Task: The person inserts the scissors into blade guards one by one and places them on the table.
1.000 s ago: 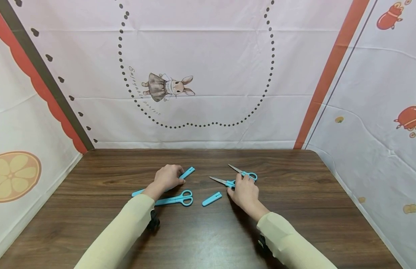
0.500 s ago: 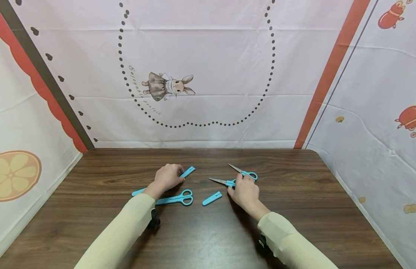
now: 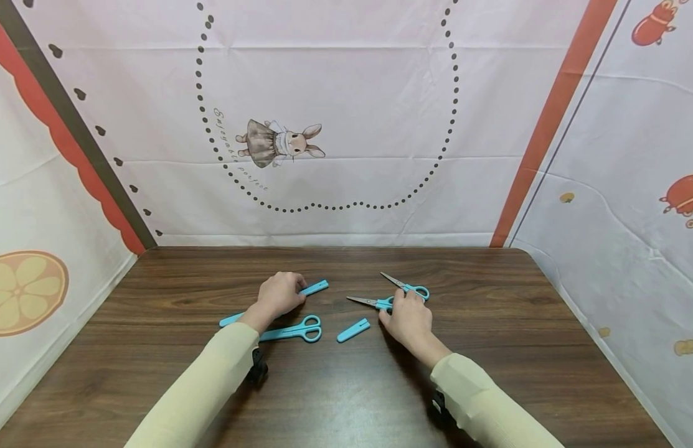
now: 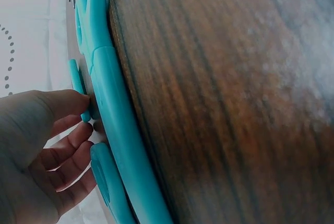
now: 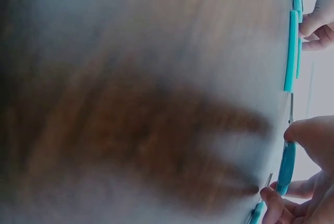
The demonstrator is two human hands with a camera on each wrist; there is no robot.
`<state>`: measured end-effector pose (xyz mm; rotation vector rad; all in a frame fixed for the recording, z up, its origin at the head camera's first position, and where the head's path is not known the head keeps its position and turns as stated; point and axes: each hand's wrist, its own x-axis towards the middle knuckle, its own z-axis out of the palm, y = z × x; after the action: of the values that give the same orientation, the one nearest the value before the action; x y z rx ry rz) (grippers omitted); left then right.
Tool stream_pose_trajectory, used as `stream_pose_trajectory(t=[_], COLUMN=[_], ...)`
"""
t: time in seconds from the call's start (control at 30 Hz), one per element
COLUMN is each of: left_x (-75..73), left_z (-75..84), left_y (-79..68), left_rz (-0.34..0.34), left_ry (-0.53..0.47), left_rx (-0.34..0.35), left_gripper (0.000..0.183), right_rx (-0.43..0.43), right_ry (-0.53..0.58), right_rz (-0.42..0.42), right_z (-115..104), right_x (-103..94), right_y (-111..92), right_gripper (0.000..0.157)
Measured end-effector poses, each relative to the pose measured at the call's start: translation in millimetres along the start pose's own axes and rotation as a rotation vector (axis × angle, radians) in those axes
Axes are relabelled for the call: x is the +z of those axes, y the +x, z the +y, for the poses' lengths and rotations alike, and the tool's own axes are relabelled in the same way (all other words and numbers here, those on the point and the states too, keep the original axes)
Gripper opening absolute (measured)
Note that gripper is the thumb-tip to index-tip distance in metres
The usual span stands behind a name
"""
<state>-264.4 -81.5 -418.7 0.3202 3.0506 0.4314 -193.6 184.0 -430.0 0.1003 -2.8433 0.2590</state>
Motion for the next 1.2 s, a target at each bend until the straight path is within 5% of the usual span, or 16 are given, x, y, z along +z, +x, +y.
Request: stream_pose_trajectory(t=[0.33,1.2], left_x=[-3.4,-13.3], left_z=[-0.2,-2.7], left_y=[-2.8,-12.7], left_rz=[0.012,0.088], left_ry=[0.010,0.030], left_rx=[0.009,0.097], left_gripper=[0.015,0.013], right_rx=[0.005,-0.051], right_ry=[0.012,0.042], right_rz=[-0.033,0.065], right_z=[-1.0,0.6], right_x=[-2.4,-8.8], right_y=[-0.2,7.0], right_gripper=[0.033,0.040])
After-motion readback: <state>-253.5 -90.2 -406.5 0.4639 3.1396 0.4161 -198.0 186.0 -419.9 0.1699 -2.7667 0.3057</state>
